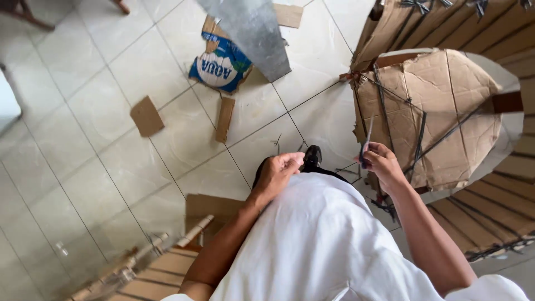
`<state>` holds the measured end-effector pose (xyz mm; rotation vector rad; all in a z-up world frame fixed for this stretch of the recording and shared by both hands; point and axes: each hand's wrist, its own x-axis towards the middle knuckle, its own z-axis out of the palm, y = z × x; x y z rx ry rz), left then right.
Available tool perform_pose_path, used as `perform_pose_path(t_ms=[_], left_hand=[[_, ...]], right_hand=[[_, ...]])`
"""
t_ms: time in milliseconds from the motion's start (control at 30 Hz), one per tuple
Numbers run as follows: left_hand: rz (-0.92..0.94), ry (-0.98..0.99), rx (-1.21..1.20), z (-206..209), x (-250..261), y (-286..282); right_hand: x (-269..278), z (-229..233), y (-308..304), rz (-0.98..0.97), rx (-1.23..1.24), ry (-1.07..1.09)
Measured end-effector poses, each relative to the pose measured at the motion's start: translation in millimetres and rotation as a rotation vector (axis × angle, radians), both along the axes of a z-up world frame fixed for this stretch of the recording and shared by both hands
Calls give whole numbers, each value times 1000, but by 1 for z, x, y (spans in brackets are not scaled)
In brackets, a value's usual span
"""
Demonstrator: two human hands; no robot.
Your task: Wrapping a wooden chair with cardboard and securing it with plastic ties
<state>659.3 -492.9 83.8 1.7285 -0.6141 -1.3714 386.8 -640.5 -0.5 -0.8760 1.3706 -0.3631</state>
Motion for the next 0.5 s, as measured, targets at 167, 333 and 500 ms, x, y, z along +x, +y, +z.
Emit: perform_pose_path(t_ms=[167, 333, 500], left_hand=[[-249, 57, 31, -20, 30, -50], [-532, 55, 107, -41, 67, -112], [-862, -164, 242, -91, 124, -164]], right_hand=[[-27, -80, 23, -55, 0, 371], [-31, -130, 72, -77, 102, 662], [-7, -141, 99, -178, 215, 743]])
